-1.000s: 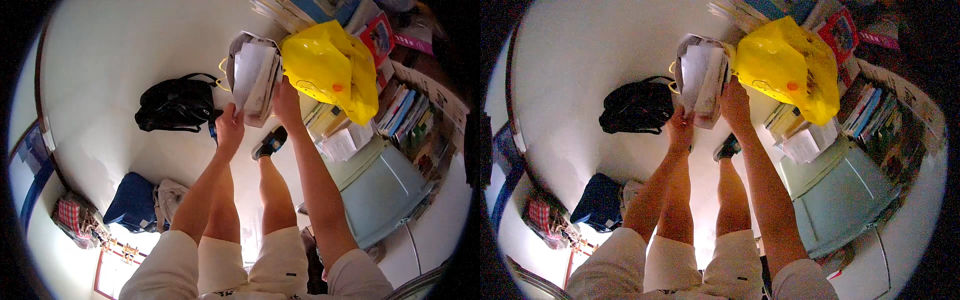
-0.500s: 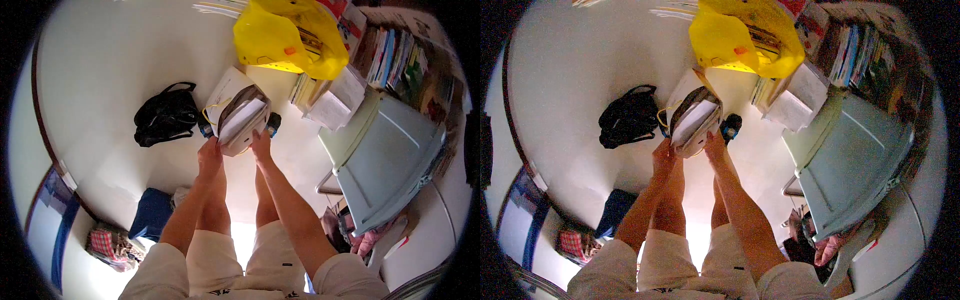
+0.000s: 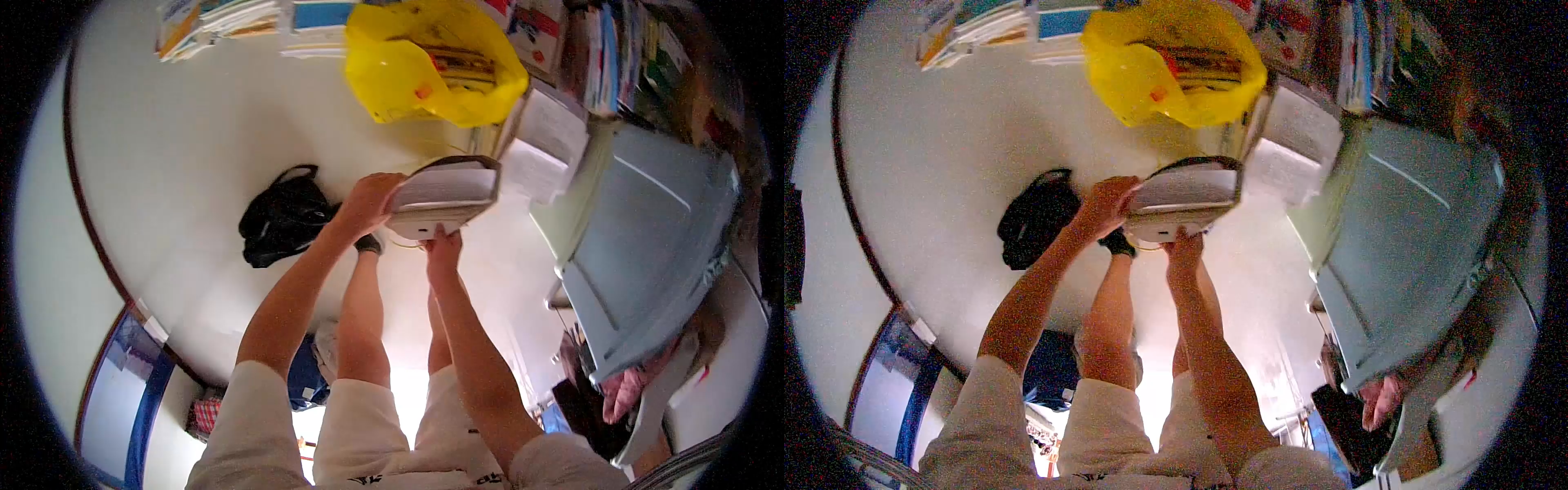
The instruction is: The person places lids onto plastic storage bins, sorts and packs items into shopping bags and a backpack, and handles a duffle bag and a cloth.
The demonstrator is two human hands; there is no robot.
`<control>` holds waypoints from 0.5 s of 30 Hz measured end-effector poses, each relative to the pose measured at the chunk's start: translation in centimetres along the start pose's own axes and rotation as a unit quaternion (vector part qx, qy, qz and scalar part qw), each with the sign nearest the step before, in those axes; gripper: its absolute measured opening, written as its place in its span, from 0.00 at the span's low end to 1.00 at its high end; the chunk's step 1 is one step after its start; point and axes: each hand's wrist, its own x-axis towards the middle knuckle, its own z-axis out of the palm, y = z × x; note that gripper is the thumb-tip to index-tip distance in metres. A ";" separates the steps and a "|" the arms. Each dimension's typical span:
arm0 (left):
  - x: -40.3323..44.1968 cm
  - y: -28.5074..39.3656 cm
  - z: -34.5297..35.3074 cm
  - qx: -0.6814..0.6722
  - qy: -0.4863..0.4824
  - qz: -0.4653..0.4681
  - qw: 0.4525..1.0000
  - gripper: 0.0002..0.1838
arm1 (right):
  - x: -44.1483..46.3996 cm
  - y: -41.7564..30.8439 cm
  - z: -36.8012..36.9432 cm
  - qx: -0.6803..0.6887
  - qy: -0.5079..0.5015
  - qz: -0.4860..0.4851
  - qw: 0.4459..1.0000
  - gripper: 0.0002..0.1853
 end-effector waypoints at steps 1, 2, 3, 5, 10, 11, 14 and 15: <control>1.2 -0.1 -0.5 0.010 -0.005 0.023 1.000 0.26 | 0.7 -0.4 0.8 0.020 0.015 0.002 1.000 0.17; 2.5 -0.6 -0.7 0.032 -0.002 0.034 0.999 0.26 | 1.4 -1.2 1.7 0.014 0.016 -0.017 1.000 0.17; 3.7 -1.0 -1.0 0.054 -0.001 0.046 0.997 0.26 | 1.7 -2.0 2.7 0.010 0.018 -0.035 0.999 0.17; 6.7 -0.4 -2.8 0.055 -0.003 -0.014 0.998 0.25 | 3.5 -4.1 4.9 -0.024 0.029 -0.018 0.999 0.19; 13.0 -1.9 -3.9 0.106 0.076 -0.092 0.987 0.17 | 5.4 -8.1 11.6 0.051 -0.036 0.058 0.996 0.21; 14.0 -2.7 -4.2 0.174 0.103 -0.130 0.971 0.14 | 6.4 -8.1 13.0 0.055 -0.043 0.046 0.996 0.21; 14.3 -2.3 -4.4 0.118 0.184 -0.148 0.965 0.13 | 10.3 -9.3 14.9 0.069 -0.094 0.040 0.992 0.16; 13.9 -1.6 -4.6 0.086 0.194 -0.179 0.961 0.14 | 11.6 -10.6 15.6 0.063 -0.069 0.088 0.992 0.15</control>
